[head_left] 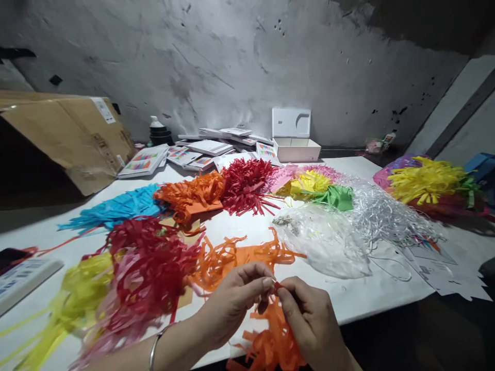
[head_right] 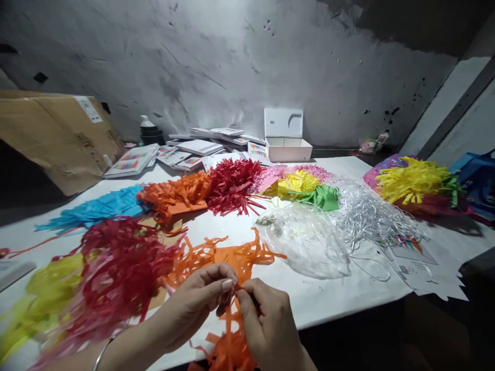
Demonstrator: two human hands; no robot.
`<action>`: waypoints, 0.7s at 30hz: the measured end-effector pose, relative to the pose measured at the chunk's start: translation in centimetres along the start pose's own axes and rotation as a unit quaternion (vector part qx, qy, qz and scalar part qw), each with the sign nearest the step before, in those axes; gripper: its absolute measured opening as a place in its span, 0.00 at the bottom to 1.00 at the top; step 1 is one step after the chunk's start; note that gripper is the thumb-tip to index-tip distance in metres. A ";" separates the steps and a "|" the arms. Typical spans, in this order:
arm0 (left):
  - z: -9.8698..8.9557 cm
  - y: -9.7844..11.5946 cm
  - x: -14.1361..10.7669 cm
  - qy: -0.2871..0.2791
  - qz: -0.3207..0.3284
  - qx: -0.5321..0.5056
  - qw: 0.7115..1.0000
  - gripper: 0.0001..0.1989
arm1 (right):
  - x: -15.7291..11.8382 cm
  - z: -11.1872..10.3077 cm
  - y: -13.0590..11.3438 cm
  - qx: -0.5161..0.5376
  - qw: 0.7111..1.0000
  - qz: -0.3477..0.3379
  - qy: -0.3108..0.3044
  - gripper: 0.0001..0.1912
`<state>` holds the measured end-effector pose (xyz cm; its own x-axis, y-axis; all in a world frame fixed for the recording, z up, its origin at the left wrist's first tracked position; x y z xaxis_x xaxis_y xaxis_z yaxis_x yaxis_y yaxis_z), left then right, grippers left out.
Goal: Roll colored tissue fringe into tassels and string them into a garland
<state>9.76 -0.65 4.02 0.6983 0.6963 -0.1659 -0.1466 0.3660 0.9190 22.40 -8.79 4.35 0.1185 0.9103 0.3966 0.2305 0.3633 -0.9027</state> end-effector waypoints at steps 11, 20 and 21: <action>-1.8 -0.5 -3.7 0.009 0.070 0.108 0.992 0.17 | 0.0 1.4 -2.9 -0.027 0.989 0.088 -0.120 0.13; -1.9 -0.8 -5.0 0.016 0.092 0.165 0.982 0.18 | -1.0 2.7 -2.5 -0.079 0.990 0.050 -0.105 0.13; -2.0 -0.8 -5.1 0.015 0.102 0.179 0.978 0.18 | -1.0 2.7 -2.4 -0.074 0.991 0.049 -0.104 0.13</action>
<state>4.90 -3.30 3.45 0.6584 0.7521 0.0292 -0.0223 -0.0193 0.9996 19.07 -10.08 5.66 -0.0499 0.9664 0.2522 0.3689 0.2525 -0.8945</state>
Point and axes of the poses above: each hand's wrist, its own x-axis towards the middle knuckle, its own z-axis out of the palm, y = z × x, the point moved 3 cm from there along x, towards the middle knuckle, and after that the axes turned 8 degrees about x, right-handed, at the moved point
